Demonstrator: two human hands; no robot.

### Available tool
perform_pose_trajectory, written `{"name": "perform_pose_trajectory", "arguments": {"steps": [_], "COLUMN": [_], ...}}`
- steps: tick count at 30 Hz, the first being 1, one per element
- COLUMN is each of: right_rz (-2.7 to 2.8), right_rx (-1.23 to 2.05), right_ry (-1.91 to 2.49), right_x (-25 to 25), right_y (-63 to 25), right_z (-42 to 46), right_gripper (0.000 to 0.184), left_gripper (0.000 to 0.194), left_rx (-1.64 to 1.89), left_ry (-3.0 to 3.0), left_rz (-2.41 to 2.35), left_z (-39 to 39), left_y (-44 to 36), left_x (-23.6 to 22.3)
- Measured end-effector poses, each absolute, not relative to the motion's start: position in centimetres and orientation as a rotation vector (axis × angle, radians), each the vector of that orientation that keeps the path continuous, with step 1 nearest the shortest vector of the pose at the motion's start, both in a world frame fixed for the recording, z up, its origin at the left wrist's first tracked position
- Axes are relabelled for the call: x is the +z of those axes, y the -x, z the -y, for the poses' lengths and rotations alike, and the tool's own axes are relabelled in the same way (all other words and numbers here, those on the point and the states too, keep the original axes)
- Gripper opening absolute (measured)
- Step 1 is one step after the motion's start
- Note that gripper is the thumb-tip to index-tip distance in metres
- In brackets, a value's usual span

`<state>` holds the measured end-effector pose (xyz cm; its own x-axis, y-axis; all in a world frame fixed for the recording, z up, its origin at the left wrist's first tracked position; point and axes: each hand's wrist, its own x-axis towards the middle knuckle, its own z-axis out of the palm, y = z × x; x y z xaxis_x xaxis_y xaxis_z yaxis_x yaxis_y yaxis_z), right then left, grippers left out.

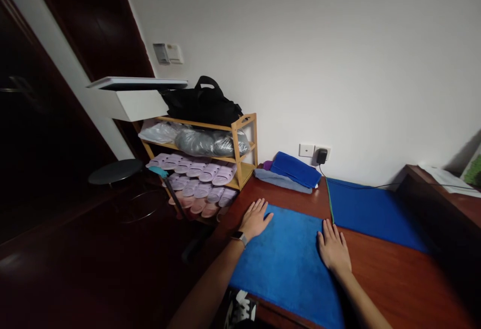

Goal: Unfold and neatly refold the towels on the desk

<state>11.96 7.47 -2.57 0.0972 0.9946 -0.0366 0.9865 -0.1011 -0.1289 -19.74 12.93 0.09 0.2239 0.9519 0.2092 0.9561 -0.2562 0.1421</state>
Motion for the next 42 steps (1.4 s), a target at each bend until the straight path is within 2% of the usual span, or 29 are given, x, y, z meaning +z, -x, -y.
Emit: {"name": "perform_pose_trajectory", "arguments": {"steps": [5, 10, 14, 20, 23, 31, 42], "right_rz": [2.052, 2.033, 2.029, 2.078, 2.075, 2.053, 2.014], "right_rx": [0.179, 0.247, 0.242, 0.194, 0.165, 0.183, 0.179], "right_ry": [2.266, 2.27, 2.286, 2.303, 2.306, 2.296, 2.327], "right_x": [-2.3, -1.8, -1.4, -1.6, -1.8, -2.1, -0.9], "right_y": [-12.0, -11.7, -11.5, -11.7, -11.8, -11.9, -11.5], "right_z": [-7.4, -7.3, -7.3, -7.3, -7.2, -7.1, -6.3], "right_gripper": [0.069, 0.067, 0.067, 0.067, 0.067, 0.068, 0.067], "left_gripper": [0.068, 0.068, 0.07, 0.073, 0.075, 0.071, 0.071], "left_rx": [-0.3, -0.254, -0.354, -0.465, -0.468, -0.355, -0.389], "left_ry": [2.518, 2.489, 2.538, 2.882, 2.842, 2.46, 2.439], "left_rz": [1.98, 1.985, 1.845, 1.447, 1.555, 2.014, 2.021], "left_z": [-13.9, -14.4, -13.2, -9.3, -9.2, -11.6, -11.4], "left_y": [20.6, 20.7, 14.8, 4.8, 6.7, 19.9, 20.1], "left_x": [-0.5, 1.4, 1.8, -1.3, -1.7, -0.4, -0.7]}}
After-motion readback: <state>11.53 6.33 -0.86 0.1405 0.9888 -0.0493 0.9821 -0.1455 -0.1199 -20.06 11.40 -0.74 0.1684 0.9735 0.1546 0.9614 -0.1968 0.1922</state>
